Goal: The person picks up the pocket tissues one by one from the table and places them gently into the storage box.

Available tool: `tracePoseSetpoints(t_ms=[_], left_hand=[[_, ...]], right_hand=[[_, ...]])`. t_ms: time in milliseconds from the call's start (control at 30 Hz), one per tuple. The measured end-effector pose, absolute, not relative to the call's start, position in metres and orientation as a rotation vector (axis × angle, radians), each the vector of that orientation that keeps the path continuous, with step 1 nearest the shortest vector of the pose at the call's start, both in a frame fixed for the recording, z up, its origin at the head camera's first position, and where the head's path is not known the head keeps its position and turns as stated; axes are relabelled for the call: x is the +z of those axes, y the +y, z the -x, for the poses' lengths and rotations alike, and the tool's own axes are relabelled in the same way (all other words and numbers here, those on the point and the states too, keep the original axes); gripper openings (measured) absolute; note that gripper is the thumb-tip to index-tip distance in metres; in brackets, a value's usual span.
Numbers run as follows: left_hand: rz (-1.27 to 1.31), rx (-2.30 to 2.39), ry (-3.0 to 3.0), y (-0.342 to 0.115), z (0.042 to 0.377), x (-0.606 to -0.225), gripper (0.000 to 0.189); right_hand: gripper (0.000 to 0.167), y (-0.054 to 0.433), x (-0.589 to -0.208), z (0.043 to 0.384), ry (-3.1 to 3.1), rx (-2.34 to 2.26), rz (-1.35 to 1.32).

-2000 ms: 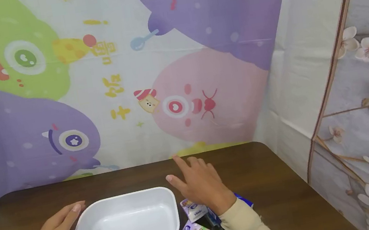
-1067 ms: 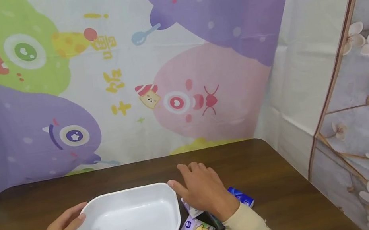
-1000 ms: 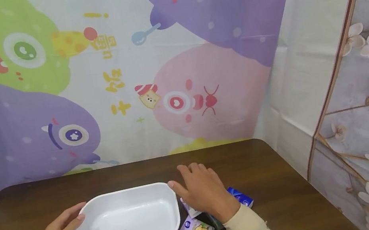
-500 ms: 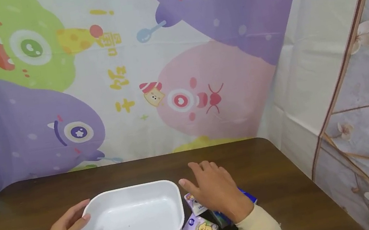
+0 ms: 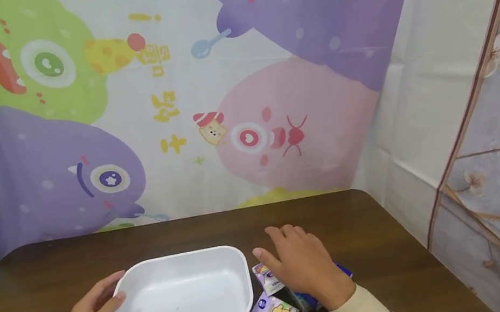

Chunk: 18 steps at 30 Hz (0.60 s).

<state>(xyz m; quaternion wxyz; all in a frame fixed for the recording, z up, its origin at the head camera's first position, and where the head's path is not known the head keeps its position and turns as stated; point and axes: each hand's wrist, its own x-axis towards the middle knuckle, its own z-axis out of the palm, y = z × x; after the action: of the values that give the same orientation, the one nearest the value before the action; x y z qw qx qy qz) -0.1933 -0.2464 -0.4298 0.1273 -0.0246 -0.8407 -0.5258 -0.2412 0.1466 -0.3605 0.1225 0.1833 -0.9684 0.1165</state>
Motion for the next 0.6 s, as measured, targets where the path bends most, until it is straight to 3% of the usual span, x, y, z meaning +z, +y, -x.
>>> tracePoseSetpoints(t_ms=[600], left_hand=[[0.016, -1.503, -2.479, -0.2444, 0.1952, -0.4291, 0.044]], right_hand=[[0.063, 0.1556, -0.3579, 0.2469, -2.877, 0.325, -0.522]])
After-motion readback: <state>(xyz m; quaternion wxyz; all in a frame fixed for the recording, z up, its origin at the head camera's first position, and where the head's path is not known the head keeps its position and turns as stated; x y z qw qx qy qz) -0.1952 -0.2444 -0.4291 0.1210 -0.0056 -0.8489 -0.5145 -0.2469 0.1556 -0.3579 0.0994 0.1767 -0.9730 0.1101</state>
